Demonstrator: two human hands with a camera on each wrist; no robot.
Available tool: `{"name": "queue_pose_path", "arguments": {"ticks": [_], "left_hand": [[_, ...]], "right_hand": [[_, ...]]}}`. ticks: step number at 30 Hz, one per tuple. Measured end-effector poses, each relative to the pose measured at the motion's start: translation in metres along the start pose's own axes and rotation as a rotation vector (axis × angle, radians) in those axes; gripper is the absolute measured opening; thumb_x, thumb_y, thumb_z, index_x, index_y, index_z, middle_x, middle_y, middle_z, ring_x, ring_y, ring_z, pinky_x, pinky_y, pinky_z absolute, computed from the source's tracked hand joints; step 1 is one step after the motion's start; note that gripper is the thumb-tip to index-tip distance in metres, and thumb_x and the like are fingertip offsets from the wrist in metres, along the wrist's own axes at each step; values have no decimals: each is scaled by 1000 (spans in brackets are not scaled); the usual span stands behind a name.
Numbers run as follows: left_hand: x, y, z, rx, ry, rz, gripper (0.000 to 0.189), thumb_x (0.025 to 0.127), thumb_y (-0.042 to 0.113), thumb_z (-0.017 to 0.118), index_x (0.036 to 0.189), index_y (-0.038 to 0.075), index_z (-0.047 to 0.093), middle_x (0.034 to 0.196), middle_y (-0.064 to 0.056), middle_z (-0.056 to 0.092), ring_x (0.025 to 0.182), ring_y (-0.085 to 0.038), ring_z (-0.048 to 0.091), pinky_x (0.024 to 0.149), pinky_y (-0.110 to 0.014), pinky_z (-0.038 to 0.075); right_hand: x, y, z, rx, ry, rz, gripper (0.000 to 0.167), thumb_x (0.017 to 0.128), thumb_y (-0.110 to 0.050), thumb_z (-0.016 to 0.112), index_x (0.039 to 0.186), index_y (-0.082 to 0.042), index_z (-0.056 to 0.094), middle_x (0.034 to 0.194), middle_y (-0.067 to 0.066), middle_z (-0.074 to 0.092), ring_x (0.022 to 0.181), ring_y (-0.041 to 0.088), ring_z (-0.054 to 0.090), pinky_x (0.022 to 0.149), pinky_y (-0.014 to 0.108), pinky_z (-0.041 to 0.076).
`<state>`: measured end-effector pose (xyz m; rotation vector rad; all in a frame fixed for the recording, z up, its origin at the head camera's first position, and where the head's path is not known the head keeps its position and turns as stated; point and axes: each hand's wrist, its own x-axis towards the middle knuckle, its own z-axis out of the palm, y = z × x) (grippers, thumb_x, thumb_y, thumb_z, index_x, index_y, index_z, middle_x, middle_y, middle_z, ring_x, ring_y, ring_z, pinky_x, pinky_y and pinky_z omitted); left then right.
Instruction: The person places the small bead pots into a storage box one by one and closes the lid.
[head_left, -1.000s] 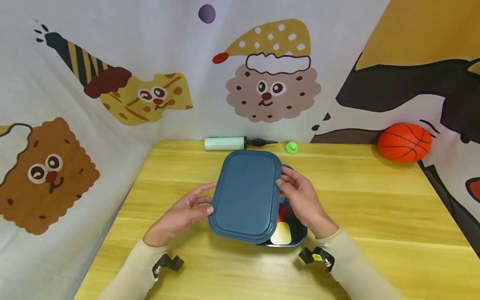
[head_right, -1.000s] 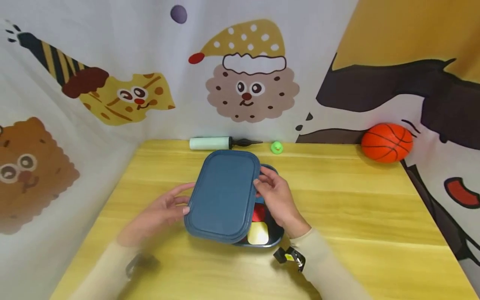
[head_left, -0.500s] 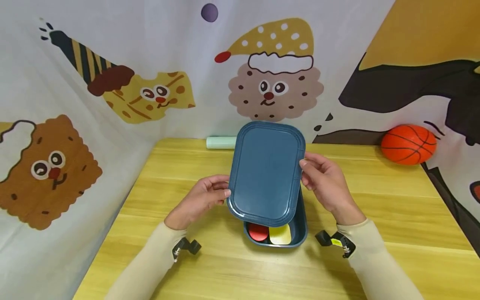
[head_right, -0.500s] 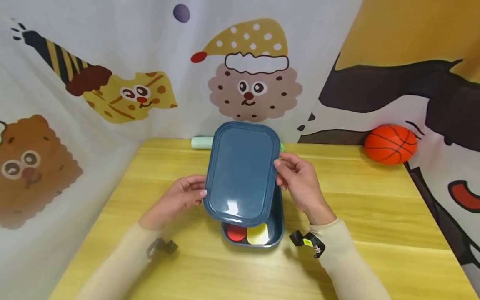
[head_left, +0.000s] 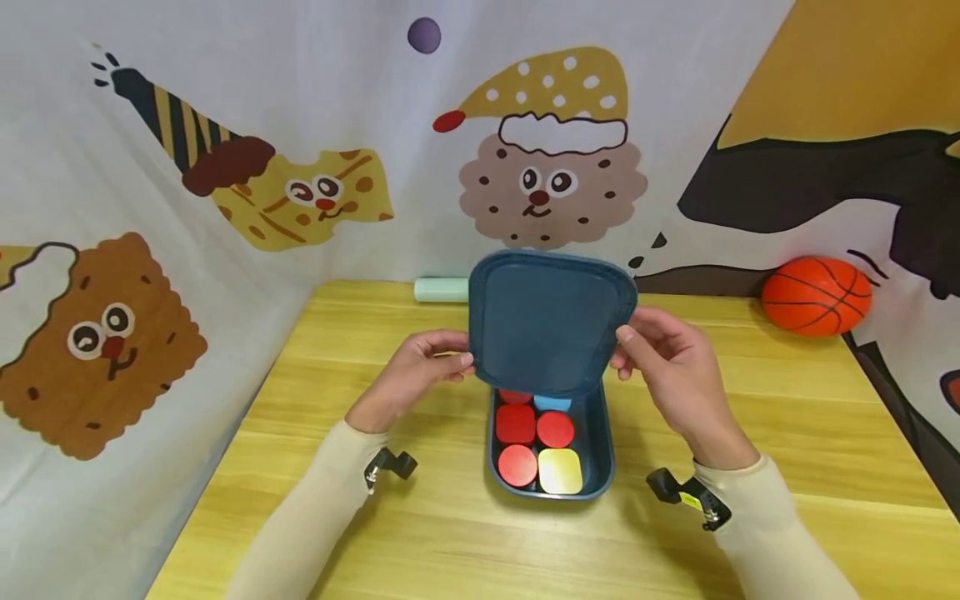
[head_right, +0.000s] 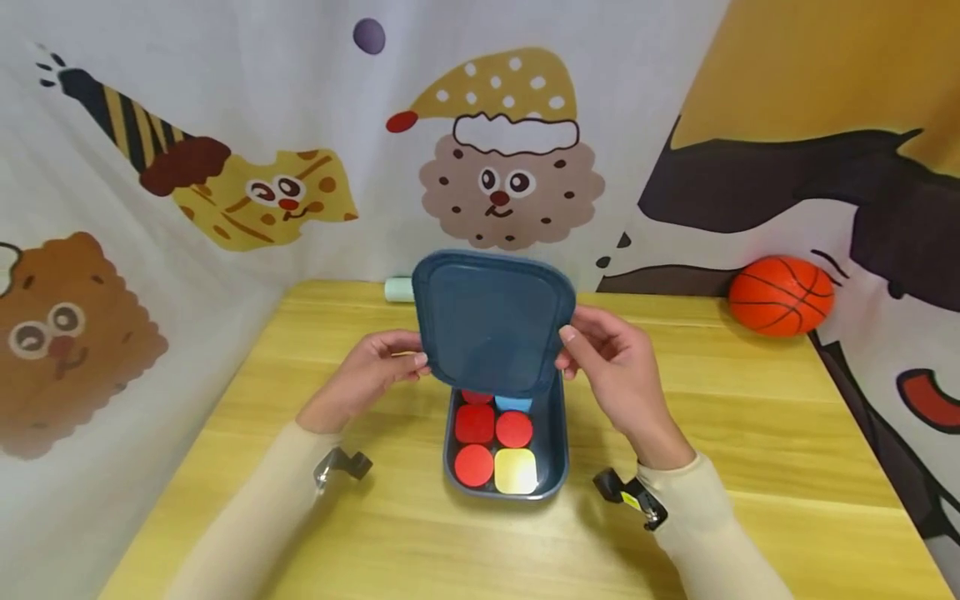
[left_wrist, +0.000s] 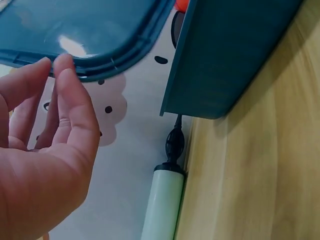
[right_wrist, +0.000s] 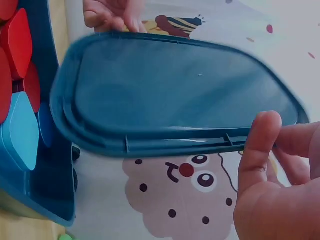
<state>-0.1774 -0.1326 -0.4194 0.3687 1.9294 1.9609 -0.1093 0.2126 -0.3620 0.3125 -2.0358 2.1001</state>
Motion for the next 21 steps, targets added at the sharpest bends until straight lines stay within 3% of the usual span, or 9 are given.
{"name": "queue_pose_path", "arguments": {"ticks": [5,11,13,17,21], "left_hand": [[7,1,1,-105,-10,-7,26,103,2,65,128,-5,70,111,-3,79,104,-14,77,100,-32,60],[14,-2,2,-248,31,-42,32,107,4,60,137,-6,65,129,-10,73,108,-12,74,96,-27,60],[17,-4,3,-272,41,-44,37,107,8,61,141,-7,62,134,-12,70,106,-11,73,92,-24,61],[21,-6,9,-288,77,-55,40,104,4,64,142,-6,61,130,-8,71,101,-8,74,86,-22,61],[23,-9,15,-262,115,-59,44,101,-2,67,144,-5,60,132,-7,69,103,-9,74,87,-25,62]], "right_hand": [[-9,1,-6,-67,-61,-56,22,102,2,65,124,5,71,92,2,77,77,15,74,74,25,64],[-17,12,-12,-100,-183,-117,31,101,10,61,132,10,67,122,2,78,94,14,78,84,27,63],[-20,16,-15,-122,-214,-132,32,101,14,58,132,11,67,132,2,74,106,13,76,88,24,62],[-27,24,-22,-184,-223,-115,32,102,15,53,127,8,71,135,0,73,124,9,68,98,17,56],[-33,33,-26,-214,-221,-59,27,105,7,57,126,6,72,134,-1,74,125,7,67,98,17,55]]}}
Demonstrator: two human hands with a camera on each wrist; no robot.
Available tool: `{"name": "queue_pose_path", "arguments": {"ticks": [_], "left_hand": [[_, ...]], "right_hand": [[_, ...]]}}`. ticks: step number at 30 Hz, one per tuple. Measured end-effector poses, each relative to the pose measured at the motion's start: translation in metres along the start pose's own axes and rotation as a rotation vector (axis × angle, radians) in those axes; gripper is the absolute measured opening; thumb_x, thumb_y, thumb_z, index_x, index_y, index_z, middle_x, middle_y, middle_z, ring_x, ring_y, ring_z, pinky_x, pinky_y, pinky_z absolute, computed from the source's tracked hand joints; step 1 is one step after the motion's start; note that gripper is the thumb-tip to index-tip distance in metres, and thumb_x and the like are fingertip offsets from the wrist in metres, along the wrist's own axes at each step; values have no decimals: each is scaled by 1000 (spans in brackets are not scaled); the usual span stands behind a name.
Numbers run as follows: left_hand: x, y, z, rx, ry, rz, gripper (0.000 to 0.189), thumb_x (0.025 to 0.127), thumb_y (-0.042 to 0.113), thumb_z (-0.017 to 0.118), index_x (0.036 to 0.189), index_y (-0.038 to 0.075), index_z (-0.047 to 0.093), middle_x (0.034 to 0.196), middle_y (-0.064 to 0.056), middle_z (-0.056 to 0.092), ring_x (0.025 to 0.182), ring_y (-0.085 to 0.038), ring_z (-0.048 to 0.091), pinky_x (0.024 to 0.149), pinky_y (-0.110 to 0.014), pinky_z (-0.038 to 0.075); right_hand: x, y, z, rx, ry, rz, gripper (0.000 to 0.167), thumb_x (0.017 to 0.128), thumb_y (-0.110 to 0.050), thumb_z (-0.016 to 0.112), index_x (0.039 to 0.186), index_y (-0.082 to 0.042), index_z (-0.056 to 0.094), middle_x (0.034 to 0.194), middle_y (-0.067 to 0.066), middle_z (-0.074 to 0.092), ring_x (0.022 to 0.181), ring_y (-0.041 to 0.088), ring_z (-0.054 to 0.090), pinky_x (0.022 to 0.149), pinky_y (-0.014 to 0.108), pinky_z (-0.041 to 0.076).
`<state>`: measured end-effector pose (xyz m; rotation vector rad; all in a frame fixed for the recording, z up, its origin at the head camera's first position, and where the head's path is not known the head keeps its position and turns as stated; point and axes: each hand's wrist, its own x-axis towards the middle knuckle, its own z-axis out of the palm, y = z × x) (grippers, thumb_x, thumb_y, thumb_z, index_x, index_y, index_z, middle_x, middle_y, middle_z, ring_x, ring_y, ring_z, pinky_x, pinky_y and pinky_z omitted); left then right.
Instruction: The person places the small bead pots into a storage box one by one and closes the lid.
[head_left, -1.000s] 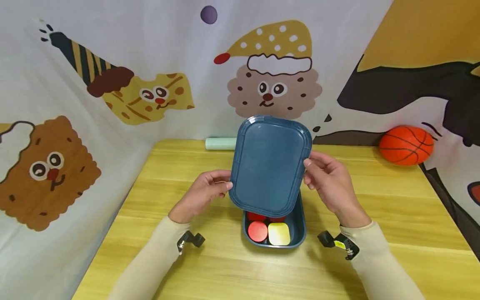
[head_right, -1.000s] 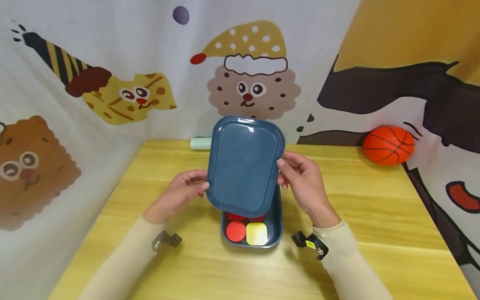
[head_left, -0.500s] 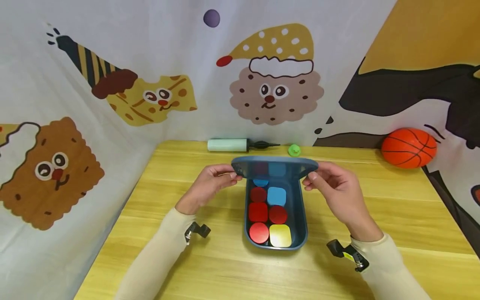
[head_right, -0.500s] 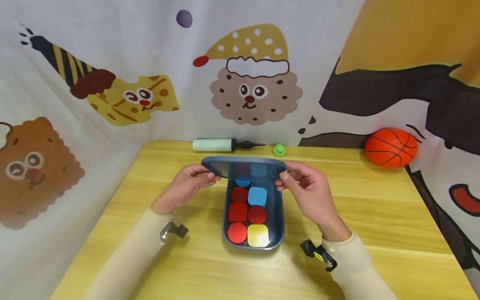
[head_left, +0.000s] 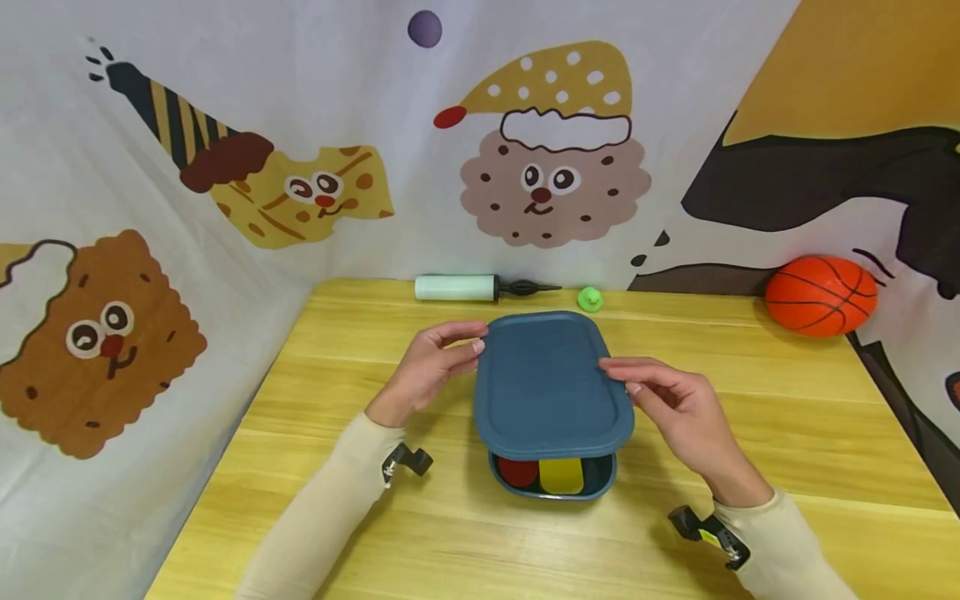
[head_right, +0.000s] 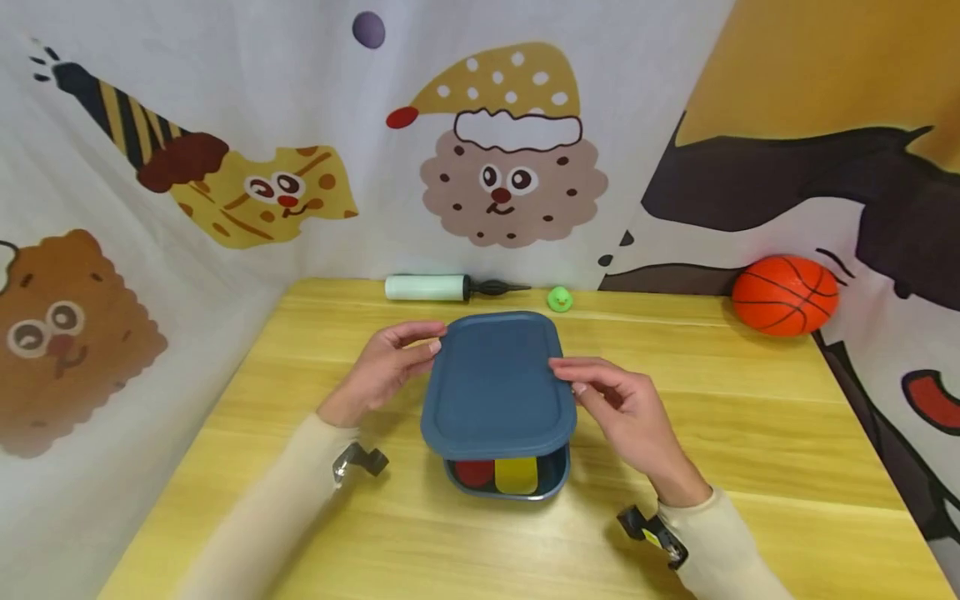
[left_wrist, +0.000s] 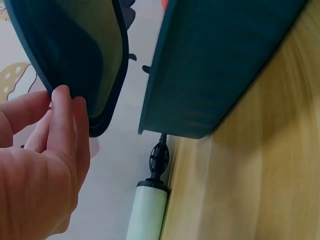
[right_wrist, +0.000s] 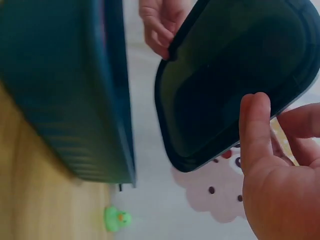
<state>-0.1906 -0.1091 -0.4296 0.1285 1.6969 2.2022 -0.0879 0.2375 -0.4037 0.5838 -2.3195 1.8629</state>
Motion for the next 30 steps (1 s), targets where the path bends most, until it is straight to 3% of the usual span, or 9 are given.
{"name": "queue_pose_path", "arguments": {"ticks": [3,7,11,15,21,24,30], "left_hand": [[0,-5,3,44,14,16,50,99,-2,70,147,-2,58,143,-12,64,106,-12,74,90,-28,62],[0,-14,5,105,38,30,56,97,0,73,151,5,57,153,-14,57,110,-16,74,94,-33,62],[-2,-23,7,163,66,17,53,97,4,75,148,6,61,150,-14,57,110,-19,74,97,-35,61],[-4,-30,11,227,76,-3,47,96,8,76,142,9,67,142,-15,62,109,-19,74,95,-34,61],[-7,-34,15,293,94,4,48,94,11,78,141,11,68,133,-16,67,110,-22,73,93,-34,62],[-7,-35,15,329,91,1,51,94,13,81,142,14,67,134,-15,68,111,-23,73,94,-38,61],[-6,-37,15,378,106,-6,51,93,17,83,141,17,68,132,-12,69,115,-26,72,95,-44,61]], "right_hand": [[-5,9,0,-9,-5,24,30,104,4,61,133,3,69,136,-1,73,116,8,70,88,17,58],[-10,21,1,39,-35,75,49,100,9,65,147,4,55,148,5,61,101,8,73,73,18,58],[-15,31,5,70,-74,168,67,95,8,71,156,4,42,154,14,48,95,11,73,69,22,60],[-17,37,9,-47,-78,234,73,94,-3,80,158,-3,45,155,19,51,98,11,72,71,27,63],[-15,41,11,-212,-56,296,73,93,-19,84,157,-10,51,143,13,63,99,10,67,65,27,60],[-13,41,11,-261,-56,318,74,92,-22,85,156,-9,52,125,13,69,92,13,67,59,27,57],[-7,46,10,-325,-58,280,69,91,-21,86,152,-8,56,111,11,66,88,14,65,63,24,55]]}}
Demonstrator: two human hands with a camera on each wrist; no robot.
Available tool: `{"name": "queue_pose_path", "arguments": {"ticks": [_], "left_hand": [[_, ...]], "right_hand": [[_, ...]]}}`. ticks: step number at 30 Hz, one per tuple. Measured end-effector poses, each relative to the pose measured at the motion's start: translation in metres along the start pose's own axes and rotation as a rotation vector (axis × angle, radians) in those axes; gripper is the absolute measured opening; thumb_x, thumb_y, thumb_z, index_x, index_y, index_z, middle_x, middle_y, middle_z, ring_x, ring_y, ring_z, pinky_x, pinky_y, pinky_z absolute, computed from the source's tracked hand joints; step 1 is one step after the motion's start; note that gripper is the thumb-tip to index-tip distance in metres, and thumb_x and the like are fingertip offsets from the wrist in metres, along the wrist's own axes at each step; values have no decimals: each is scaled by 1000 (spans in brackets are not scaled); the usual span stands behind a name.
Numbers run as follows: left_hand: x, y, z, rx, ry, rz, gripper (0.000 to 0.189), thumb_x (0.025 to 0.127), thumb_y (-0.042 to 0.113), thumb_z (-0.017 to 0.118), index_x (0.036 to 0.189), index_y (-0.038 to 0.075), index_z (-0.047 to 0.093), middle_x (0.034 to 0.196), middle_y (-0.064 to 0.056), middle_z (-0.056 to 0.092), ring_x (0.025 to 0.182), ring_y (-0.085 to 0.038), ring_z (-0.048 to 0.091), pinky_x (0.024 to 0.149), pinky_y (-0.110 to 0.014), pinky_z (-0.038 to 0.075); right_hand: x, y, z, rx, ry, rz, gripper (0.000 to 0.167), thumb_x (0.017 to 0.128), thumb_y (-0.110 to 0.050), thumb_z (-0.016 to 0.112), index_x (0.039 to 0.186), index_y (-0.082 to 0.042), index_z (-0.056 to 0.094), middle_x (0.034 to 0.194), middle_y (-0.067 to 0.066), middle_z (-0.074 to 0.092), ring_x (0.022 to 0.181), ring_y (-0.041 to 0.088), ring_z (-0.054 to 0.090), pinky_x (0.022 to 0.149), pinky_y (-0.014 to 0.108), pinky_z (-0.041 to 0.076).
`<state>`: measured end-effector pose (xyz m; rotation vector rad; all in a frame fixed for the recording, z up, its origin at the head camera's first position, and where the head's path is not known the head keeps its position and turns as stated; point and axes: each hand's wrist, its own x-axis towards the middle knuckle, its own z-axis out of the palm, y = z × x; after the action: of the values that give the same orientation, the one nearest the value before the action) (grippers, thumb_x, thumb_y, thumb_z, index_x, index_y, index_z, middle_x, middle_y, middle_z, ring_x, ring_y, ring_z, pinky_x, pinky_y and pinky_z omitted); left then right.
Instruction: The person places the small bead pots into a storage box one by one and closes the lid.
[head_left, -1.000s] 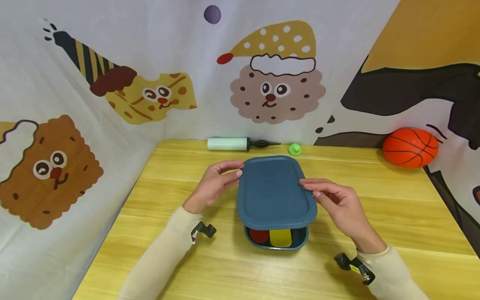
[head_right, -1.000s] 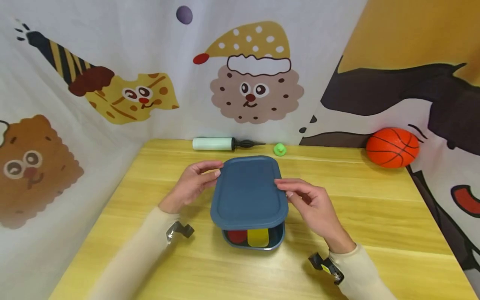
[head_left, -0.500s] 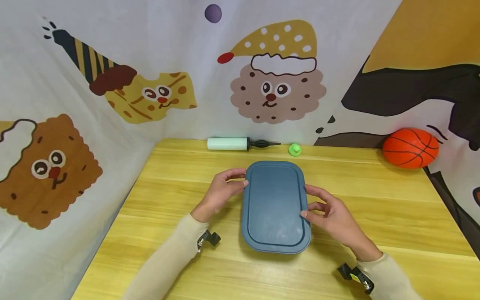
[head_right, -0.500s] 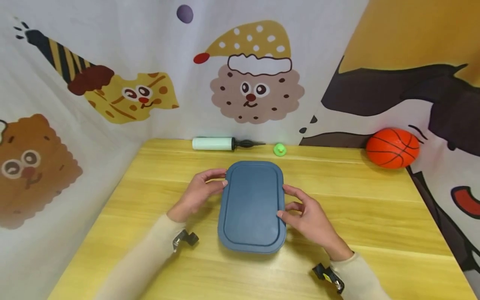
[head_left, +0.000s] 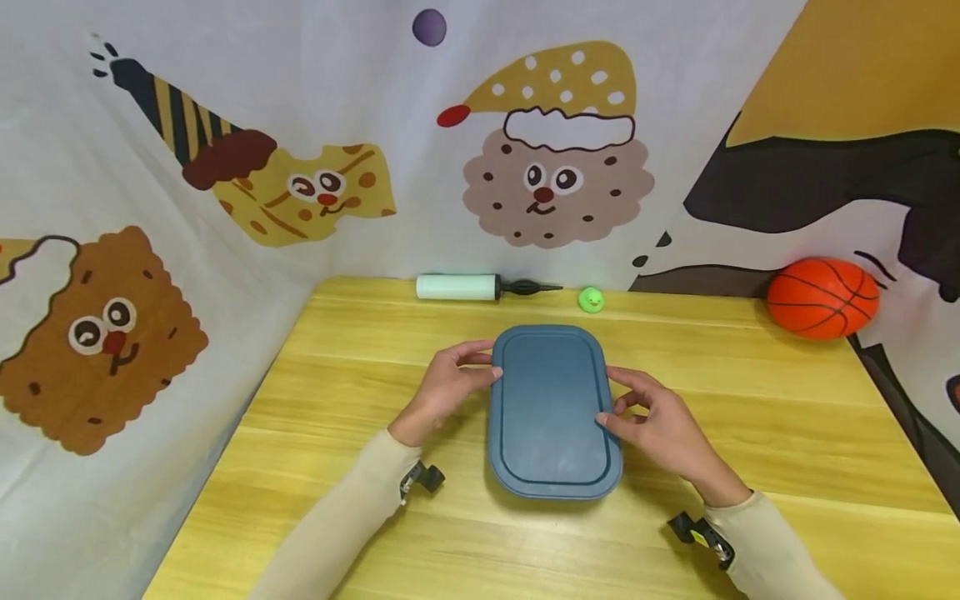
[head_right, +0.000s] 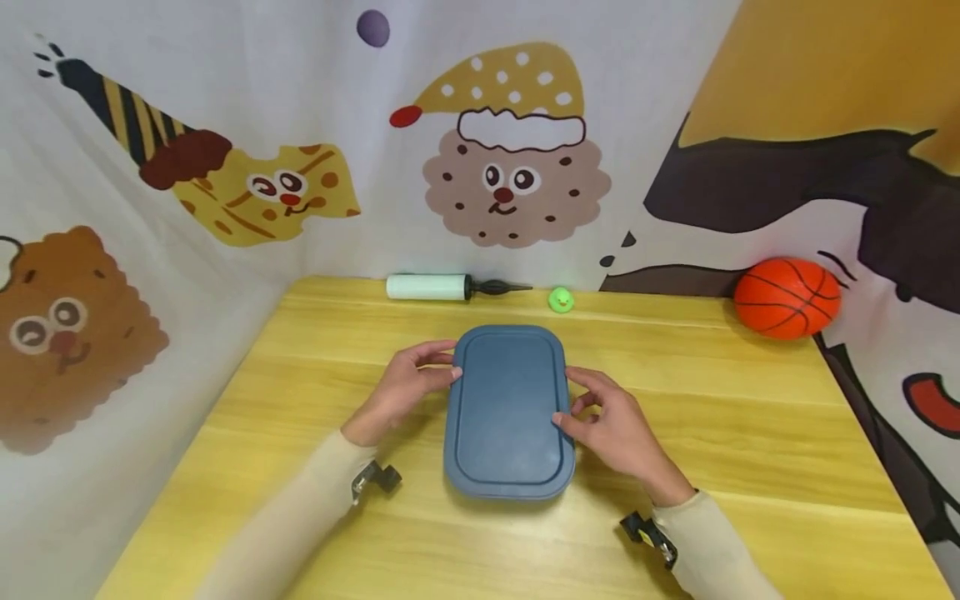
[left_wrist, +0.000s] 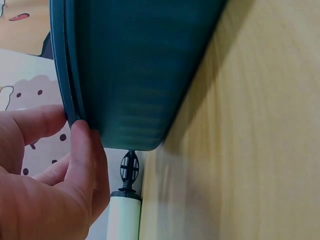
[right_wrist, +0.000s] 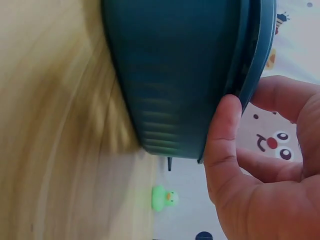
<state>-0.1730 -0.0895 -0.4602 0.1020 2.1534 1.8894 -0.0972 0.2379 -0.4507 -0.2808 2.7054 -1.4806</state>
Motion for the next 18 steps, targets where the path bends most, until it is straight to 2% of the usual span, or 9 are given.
{"name": "queue_pose_path", "arguments": {"ticks": [2,5,9,11,18], "left_hand": [[0,-1,0,25,7,-3,50,93,19,83,141,19,69,132,-10,70,115,-25,71,94,-44,61],[2,-3,2,5,-7,-21,51,93,18,82,142,19,67,133,-11,69,110,-22,72,90,-44,63],[3,-6,3,-68,-37,-57,54,95,13,80,146,18,64,137,-15,65,96,-19,75,84,-36,65],[3,-7,3,-72,-41,-70,54,96,13,79,147,19,63,137,-15,64,91,-18,75,81,-34,65],[0,-6,3,-47,-49,-83,54,98,15,77,149,21,61,132,-15,64,87,-20,73,78,-33,65]], "right_hand": [[2,3,0,10,-5,3,69,91,-21,86,151,-9,56,112,11,65,88,14,65,64,24,55],[1,5,0,27,-14,18,69,90,-21,87,151,-8,56,110,12,66,87,15,66,65,24,55],[-1,5,1,52,-37,58,73,89,-21,88,152,-8,53,97,11,68,82,16,66,62,25,54],[-2,5,1,72,-53,83,75,89,-22,88,153,-7,52,89,11,67,80,16,66,59,26,52],[-4,7,2,112,-72,98,75,91,-21,86,154,-5,51,91,13,68,84,15,66,61,25,53]]}}
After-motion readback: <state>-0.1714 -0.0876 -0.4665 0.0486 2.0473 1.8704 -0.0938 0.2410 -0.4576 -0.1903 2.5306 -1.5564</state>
